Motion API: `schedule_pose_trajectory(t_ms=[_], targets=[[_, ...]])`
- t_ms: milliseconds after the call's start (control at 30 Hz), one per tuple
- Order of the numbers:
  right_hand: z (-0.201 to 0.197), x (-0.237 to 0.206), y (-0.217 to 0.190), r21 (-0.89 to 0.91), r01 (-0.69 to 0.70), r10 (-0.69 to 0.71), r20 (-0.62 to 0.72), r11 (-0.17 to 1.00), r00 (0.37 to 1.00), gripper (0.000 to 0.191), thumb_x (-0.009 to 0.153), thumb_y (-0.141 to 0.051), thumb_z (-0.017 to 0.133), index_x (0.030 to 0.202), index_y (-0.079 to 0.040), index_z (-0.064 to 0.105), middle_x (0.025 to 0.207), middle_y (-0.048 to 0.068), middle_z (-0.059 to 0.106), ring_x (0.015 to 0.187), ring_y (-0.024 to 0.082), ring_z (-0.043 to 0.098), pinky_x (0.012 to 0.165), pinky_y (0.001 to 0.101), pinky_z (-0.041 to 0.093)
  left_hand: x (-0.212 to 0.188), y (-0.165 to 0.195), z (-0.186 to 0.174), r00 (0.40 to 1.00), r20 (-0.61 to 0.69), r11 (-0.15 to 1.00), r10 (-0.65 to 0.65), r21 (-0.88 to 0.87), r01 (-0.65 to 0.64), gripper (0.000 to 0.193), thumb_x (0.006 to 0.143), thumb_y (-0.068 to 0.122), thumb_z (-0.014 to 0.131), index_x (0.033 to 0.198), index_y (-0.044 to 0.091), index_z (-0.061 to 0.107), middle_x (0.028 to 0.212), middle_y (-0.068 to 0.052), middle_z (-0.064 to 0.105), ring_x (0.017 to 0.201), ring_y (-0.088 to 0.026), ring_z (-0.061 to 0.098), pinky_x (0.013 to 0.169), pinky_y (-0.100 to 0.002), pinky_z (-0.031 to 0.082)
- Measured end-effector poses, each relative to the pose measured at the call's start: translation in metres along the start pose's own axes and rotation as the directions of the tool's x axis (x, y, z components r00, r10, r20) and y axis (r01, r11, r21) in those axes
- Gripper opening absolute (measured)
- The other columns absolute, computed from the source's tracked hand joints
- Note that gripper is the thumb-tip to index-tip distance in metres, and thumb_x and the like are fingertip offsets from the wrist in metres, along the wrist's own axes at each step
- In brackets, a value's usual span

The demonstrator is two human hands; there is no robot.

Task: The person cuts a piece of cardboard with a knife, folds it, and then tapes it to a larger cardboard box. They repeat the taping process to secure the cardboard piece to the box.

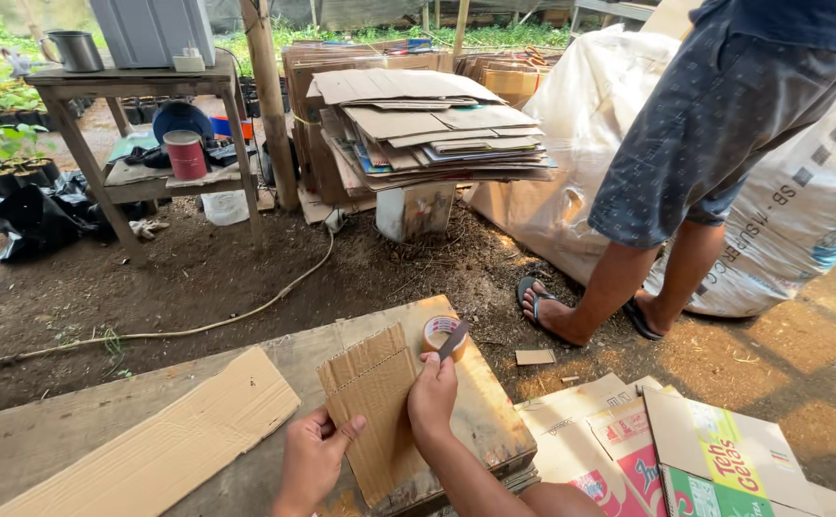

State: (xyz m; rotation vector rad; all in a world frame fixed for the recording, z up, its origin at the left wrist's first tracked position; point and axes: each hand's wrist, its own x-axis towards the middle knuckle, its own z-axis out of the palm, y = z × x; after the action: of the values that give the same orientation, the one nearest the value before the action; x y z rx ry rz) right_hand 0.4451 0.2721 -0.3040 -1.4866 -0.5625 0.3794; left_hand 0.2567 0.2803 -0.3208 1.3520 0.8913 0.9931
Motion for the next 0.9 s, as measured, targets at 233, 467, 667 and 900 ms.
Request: schedule_pose_trajectory(t_ms=[233, 467, 667, 900], targets=[[0.003, 0.006, 0.008, 0.121, -0.097, 0.088, 0.077, 0.988, 0.993, 0.030, 0.106, -0.028, 0.044, 0.102, -0.004, 0.061, 0.085, 0.005, 0.057, 0.082, 0.015, 0.054, 0.079, 0.0355, 0.047, 0.007, -0.016, 0.007, 0.998, -0.016, 0.982, -0.059, -0.182, 0.055, 0.034, 0.085, 0.012, 0.077, 0.113, -0.006, 0.074, 0.100, -0.015, 0.081, 0.086, -0.014, 0.072, 0.078, -0.031, 0.058], [0.006, -0.007, 0.009, 0.181, -0.224, 0.203, 0.130, 0.958, 0.971, 0.029, 0.106, -0.029, 0.043, 0.104, -0.006, 0.061, 0.087, 0.004, 0.056, 0.083, 0.013, 0.053, 0.079, 0.0330, 0.046, 0.003, -0.006, 0.013, 0.984, -0.132, 0.963, -0.120, -0.256, 0.083, 0.029, 0.093, 0.015, 0.068, 0.114, -0.004, 0.071, 0.100, -0.012, 0.080, 0.086, -0.014, 0.070, 0.078, -0.031, 0.055], [0.008, -0.006, 0.017, 0.169, -0.231, 0.206, 0.157, 0.958, 0.966, 0.028, 0.108, -0.029, 0.045, 0.105, -0.006, 0.061, 0.082, 0.003, 0.049, 0.079, 0.014, 0.047, 0.075, 0.0339, 0.043, 0.009, -0.007, 0.008, 0.989, -0.123, 0.956, -0.082, -0.291, 0.043, 0.027, 0.093, 0.014, 0.069, 0.113, -0.005, 0.071, 0.101, -0.011, 0.079, 0.087, -0.013, 0.070, 0.079, -0.029, 0.055], [0.012, -0.004, 0.019, 0.027, -0.067, 0.063, 0.138, 0.997, 0.988, 0.028, 0.106, -0.027, 0.047, 0.102, -0.004, 0.063, 0.081, 0.004, 0.058, 0.079, 0.015, 0.054, 0.075, 0.0330, 0.046, 0.013, -0.013, 0.001, 0.990, -0.140, 0.982, 0.017, -0.183, -0.042, 0.024, 0.093, 0.015, 0.074, 0.105, -0.006, 0.072, 0.093, -0.008, 0.076, 0.079, -0.009, 0.063, 0.070, -0.029, 0.052]])
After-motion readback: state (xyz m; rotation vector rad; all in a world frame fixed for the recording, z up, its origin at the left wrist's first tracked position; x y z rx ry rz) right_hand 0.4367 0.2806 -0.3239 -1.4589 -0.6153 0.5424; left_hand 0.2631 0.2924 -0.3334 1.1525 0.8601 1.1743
